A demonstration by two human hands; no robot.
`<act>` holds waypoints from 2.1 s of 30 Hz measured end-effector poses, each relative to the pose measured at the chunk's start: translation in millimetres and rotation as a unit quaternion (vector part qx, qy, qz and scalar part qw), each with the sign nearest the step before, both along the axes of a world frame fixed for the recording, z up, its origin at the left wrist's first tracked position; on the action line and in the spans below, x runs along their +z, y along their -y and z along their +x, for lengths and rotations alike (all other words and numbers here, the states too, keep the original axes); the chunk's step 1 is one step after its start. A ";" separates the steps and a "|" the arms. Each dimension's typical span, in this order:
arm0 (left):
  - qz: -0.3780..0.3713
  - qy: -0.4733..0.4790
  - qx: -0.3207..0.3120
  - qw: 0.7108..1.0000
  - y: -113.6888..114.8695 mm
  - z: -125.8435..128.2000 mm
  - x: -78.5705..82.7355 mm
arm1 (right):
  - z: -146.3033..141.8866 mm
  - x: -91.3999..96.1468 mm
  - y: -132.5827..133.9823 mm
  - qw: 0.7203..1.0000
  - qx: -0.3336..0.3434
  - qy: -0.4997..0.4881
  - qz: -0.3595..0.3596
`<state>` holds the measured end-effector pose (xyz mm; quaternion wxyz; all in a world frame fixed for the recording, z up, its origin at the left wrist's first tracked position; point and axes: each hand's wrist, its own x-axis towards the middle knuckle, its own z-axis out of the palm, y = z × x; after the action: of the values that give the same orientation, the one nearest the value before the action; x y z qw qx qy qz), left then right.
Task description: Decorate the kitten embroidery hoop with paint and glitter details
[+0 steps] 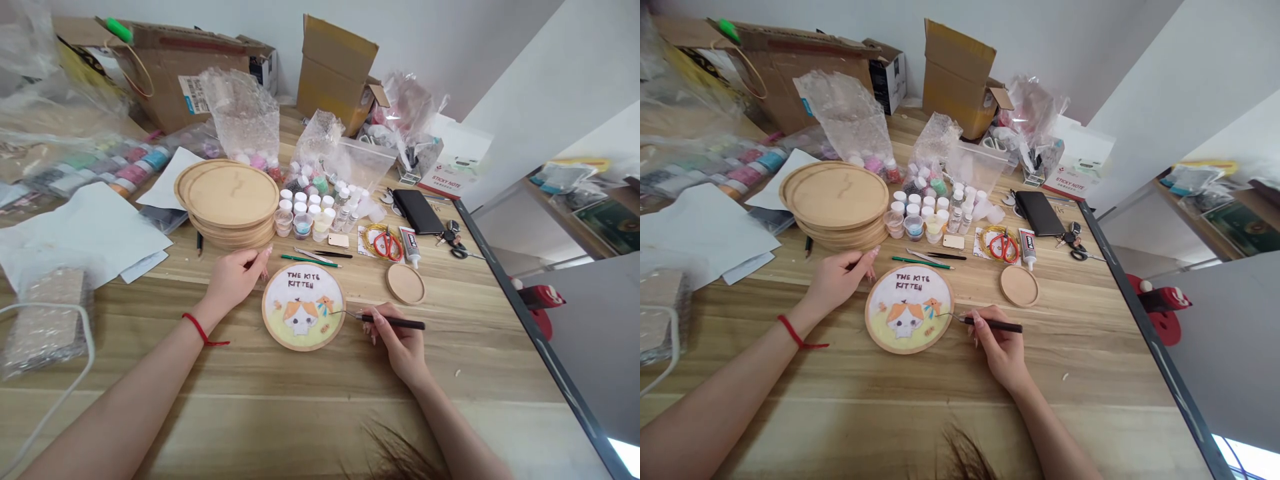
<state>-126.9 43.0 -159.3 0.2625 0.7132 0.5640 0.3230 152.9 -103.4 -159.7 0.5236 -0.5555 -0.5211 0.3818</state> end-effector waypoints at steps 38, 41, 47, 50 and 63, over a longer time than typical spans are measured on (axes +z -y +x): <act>0.012 0.004 -0.003 1.000 -0.8 -0.5 -2.7 | -0.1 -6.5 -0.2 1.000 -0.005 -0.003 0.011; 0.017 0.002 -0.005 1.000 -0.9 -0.7 -2.7 | -0.6 -5.7 -0.3 1.000 -0.004 -0.003 0.010; 0.014 0.000 -0.003 1.000 -1.0 -1.1 -2.9 | 0.6 -5.6 -0.5 1.000 -0.007 -0.004 0.013; 0.015 0.001 -0.004 1.000 -0.8 -1.1 -3.1 | 0.9 -6.2 0.3 1.000 -0.013 -0.006 0.010; 0.011 -0.002 -0.004 1.000 0.3 0.4 -1.3 | 2.6 -6.2 1.6 1.000 -0.014 -0.021 0.002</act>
<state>-126.4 42.7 -160.6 0.2544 0.7188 0.5583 0.3270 155.6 -105.0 -165.9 0.5407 -0.5537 -0.5027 0.3852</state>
